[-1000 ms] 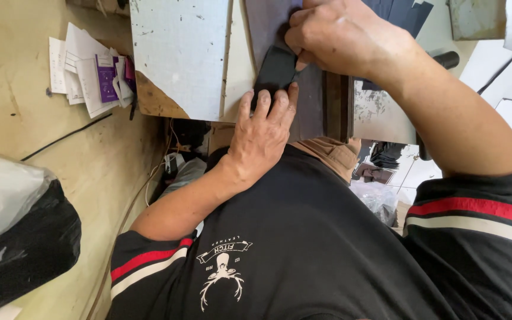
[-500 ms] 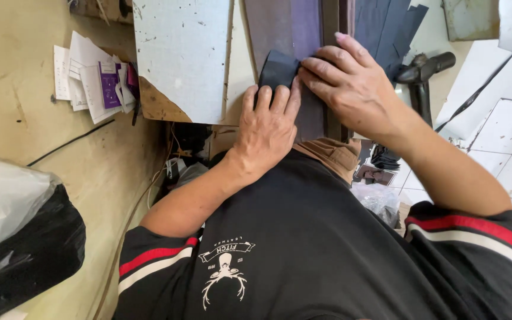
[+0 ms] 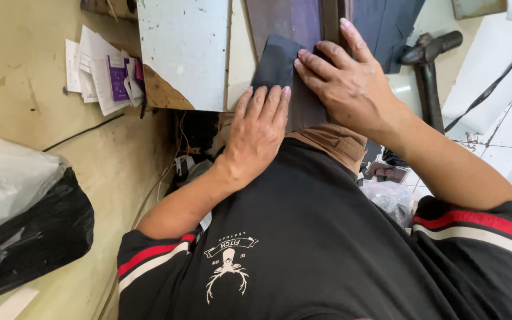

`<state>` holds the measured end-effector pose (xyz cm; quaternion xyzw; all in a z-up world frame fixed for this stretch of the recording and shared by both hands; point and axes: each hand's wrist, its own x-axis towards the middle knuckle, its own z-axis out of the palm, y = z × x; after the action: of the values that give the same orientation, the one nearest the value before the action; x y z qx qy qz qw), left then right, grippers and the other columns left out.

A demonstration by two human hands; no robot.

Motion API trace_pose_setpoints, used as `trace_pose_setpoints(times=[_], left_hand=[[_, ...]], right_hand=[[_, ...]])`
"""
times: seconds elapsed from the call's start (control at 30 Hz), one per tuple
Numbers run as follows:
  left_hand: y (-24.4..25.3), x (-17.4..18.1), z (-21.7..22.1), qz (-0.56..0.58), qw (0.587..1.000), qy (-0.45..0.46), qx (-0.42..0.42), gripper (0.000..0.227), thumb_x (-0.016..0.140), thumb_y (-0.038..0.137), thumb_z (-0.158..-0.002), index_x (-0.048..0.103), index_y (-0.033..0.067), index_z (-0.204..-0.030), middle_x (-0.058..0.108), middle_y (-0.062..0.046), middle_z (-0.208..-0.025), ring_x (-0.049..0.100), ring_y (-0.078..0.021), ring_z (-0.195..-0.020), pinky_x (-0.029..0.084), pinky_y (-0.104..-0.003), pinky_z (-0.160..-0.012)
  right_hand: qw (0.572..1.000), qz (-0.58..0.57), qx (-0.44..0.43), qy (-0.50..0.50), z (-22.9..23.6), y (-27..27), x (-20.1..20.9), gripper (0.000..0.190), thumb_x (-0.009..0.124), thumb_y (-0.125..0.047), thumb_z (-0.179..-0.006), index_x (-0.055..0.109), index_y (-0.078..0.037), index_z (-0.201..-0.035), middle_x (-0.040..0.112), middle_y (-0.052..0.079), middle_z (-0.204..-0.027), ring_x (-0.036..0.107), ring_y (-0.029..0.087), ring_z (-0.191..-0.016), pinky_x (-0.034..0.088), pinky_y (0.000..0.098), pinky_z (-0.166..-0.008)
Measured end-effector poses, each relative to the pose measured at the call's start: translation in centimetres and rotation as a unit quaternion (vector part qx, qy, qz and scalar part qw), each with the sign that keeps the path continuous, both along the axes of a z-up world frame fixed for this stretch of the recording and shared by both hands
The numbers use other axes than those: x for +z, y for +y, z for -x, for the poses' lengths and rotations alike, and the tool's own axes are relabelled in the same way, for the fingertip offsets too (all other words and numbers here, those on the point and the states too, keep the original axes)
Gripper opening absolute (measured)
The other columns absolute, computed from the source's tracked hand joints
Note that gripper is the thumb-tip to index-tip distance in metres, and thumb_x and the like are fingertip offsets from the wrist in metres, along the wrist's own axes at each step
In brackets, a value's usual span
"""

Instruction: Assembling a leather bag by folding edges and hammering them to secure the structure.

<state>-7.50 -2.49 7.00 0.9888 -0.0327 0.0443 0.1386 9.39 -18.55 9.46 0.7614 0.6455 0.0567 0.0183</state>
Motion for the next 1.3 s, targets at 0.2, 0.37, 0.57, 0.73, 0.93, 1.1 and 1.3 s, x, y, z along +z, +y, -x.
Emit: trace_pose_setpoints(times=[0.2,0.37,0.57,0.73,0.93,1.1,1.3], left_hand=[[1.9,-1.0,1.1,0.078,0.995,0.041,-0.043,0.059,0.071,0.03,-0.1,0.056,-0.0039,-0.145,0.049,-0.02,-0.154,0.038,-0.037,-0.147,0.024,-0.053,-0.125],[2.9,-0.8,1.8,0.088,0.993,0.016,-0.072,0.064,0.079,0.028,-0.092,0.057,-0.0024,-0.143,0.051,-0.015,-0.15,0.038,-0.0357,-0.147,0.022,-0.055,-0.126],[2.8,-1.0,2.3,0.06,0.991,-0.055,-0.108,0.024,0.064,0.008,-0.095,0.065,0.0045,-0.118,0.06,-0.008,-0.127,0.053,-0.0283,-0.127,0.033,-0.05,-0.121],[2.7,3.2,1.3,0.028,0.981,-0.077,-0.178,0.013,0.065,0.01,-0.092,0.065,0.0059,-0.105,0.064,-0.008,-0.115,0.059,-0.0248,-0.116,0.039,-0.046,-0.115],[-0.1,11.9,-2.6,0.22,0.956,-0.088,-0.173,0.026,0.076,-0.01,-0.085,0.067,-0.0039,-0.109,0.072,-0.014,-0.112,0.071,-0.029,-0.102,0.058,-0.039,-0.092],[-6.4,10.1,-12.8,0.395,0.873,-0.09,-0.273,0.011,0.066,-0.007,-0.095,0.06,-0.0048,-0.103,0.069,-0.014,-0.094,0.065,-0.026,-0.074,0.053,-0.037,-0.071],[-13.5,-4.0,-22.0,0.338,0.899,-0.114,-0.255,0.035,0.084,0.005,-0.079,0.063,0.0036,-0.107,0.069,-0.011,-0.092,0.067,-0.0344,-0.083,0.051,-0.045,-0.074]], right_hand=[[0.999,0.037,-0.008,0.011,0.5,-0.9,-1.1,0.055,0.059,-0.031,-0.095,0.066,-0.02,-0.148,0.063,0.001,-0.155,0.054,0.026,-0.143,0.013,0.0498,-0.135],[0.984,-0.083,-0.023,0.157,-0.1,-1.8,2.2,0.041,0.069,-0.016,-0.093,0.071,-0.008,-0.133,0.064,0.015,-0.147,0.054,0.034,-0.141,0.028,0.0507,-0.126],[0.907,-0.246,-0.298,0.167,0.8,-10.2,0.0,0.034,0.077,0.012,-0.097,0.062,0.011,-0.128,0.058,0.025,-0.124,0.052,0.038,-0.114,0.045,0.0468,-0.098],[0.886,-0.138,-0.434,0.089,-0.1,-14.5,-5.3,0.055,0.086,-0.011,-0.097,0.053,0.009,-0.136,0.052,0.023,-0.117,0.051,0.033,-0.105,0.05,0.0427,-0.091],[0.9,-0.162,-0.403,0.034,0.0,-14.6,-5.4,0.032,0.075,0.0,-0.093,0.065,0.005,-0.123,0.057,0.016,-0.099,0.052,0.027,-0.084,0.048,0.0365,-0.07],[0.821,-0.296,-0.434,0.224,0.5,-16.3,-2.5,0.019,0.056,0.0,-0.11,0.062,0.009,-0.126,0.067,0.014,-0.089,0.059,0.023,-0.068,0.045,0.0352,-0.059],[0.77,-0.345,-0.477,0.245,2.9,-19.3,-1.6,0.024,0.052,0.005,-0.108,0.06,0.01,-0.13,0.07,0.017,-0.092,0.064,0.021,-0.076,0.047,0.0328,-0.062]])
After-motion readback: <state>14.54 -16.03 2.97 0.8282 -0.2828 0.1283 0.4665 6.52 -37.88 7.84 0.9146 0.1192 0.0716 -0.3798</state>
